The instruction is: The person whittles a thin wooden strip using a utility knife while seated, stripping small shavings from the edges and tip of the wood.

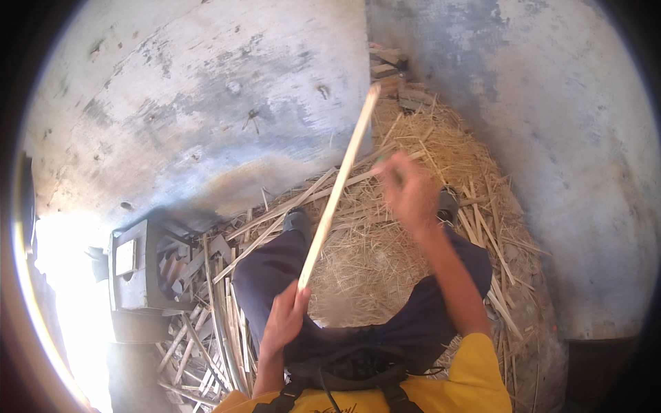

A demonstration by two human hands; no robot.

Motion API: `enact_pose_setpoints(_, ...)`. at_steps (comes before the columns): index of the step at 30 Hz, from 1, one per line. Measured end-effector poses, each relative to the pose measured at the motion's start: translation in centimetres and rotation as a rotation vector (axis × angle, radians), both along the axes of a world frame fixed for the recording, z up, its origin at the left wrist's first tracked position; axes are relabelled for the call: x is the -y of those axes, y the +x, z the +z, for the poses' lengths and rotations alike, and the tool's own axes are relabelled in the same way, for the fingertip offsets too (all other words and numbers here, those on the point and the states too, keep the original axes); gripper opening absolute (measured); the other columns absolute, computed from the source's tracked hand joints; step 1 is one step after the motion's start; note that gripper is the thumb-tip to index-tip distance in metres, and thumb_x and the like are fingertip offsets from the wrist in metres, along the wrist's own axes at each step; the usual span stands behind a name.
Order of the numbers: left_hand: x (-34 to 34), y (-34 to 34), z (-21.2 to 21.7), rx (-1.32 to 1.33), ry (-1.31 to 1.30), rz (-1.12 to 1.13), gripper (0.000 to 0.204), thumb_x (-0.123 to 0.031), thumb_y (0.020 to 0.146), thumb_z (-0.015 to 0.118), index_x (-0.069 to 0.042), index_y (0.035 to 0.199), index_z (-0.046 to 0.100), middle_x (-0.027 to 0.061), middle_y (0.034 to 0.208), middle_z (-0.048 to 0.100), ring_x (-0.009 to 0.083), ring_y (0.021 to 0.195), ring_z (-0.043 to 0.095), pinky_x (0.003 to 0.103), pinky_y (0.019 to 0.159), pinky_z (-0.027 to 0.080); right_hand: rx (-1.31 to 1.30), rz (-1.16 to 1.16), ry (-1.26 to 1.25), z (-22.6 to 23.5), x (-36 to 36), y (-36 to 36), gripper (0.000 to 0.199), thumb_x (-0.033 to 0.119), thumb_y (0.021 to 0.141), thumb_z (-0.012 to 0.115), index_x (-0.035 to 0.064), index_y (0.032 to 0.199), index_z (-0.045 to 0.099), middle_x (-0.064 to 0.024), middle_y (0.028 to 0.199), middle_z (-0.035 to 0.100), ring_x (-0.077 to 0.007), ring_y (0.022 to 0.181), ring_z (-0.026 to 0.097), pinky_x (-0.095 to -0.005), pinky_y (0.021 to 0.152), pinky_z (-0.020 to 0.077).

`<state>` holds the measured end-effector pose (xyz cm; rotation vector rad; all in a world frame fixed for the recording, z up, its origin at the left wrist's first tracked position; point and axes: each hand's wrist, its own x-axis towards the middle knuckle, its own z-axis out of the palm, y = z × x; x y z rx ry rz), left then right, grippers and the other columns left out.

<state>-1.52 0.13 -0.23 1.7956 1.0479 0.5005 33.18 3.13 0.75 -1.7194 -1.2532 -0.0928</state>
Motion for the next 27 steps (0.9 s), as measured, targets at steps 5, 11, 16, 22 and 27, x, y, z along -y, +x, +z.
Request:
enact_pose_setpoints(5,2.3,-2.0,0.2,-0.048,-0.061,0.047,0.028,-0.022,0.107,0.069,0.003,0.099,0.058,0.0294,0.078,0.063,0.0544,0.078,0.063,0.050,0.064,0.050,-0.044,-0.108,0.315,2.8,-0.8,6.6,0.031,0.038,0.110,0.069,0.0084,0.102,0.072,0.0002,0.074,0.064,-0.0090,0.062,0.053,-0.0306,0.056,0.0387)
enact_pose_setpoints(11,-0.2,0.0,0.6,-0.021,0.240,0.165,0.034,-0.023,0.103,0.076,-0.001,0.092,0.053,0.0260,0.071,0.062,0.0526,0.069,0.062,0.053,0.058,0.046,-0.044,0.220,0.171,0.1,0.3,-0.8,0.031,0.036,0.106,0.074,0.0049,0.101,0.071,-0.0030,0.078,0.070,-0.0135,0.066,0.065,-0.0304,0.058,0.0489)
enact_pose_setpoints(16,-1.2,1.1,1.1,-0.041,0.344,0.189,0.035,-0.023,0.103,0.077,-0.001,0.092,0.052,0.0222,0.068,0.062,0.0462,0.062,0.063,0.047,0.056,0.046,0.097,0.498,0.138,0.1,1.7,-7.7,0.028,0.027,0.095,0.086,0.0034,0.100,0.072,-0.0113,0.089,0.078,-0.0197,0.066,0.074,-0.0312,0.058,0.0549)
enact_pose_setpoints(22,-1.0,2.1,1.9,-0.046,0.363,0.230,0.036,-0.023,0.101,0.080,-0.001,0.092,0.052,0.0222,0.067,0.062,0.0467,0.061,0.062,0.050,0.055,0.045,0.195,0.507,0.085,0.6,2.6,-8.7,0.025,0.024,0.091,0.088,0.0054,0.099,0.073,-0.0092,0.090,0.079,-0.0248,0.069,0.076,-0.0338,0.059,0.0564)
enact_pose_setpoints(27,-0.8,1.9,2.0,-0.028,0.294,0.239,0.037,-0.024,0.100,0.080,-0.001,0.091,0.052,0.0229,0.066,0.060,0.0491,0.062,0.061,0.052,0.056,0.044,0.248,0.489,0.117,0.3,2.4,-8.5,0.024,0.027,0.093,0.087,0.0078,0.101,0.075,-0.0061,0.085,0.075,-0.0216,0.065,0.072,-0.0341,0.053,0.0523)
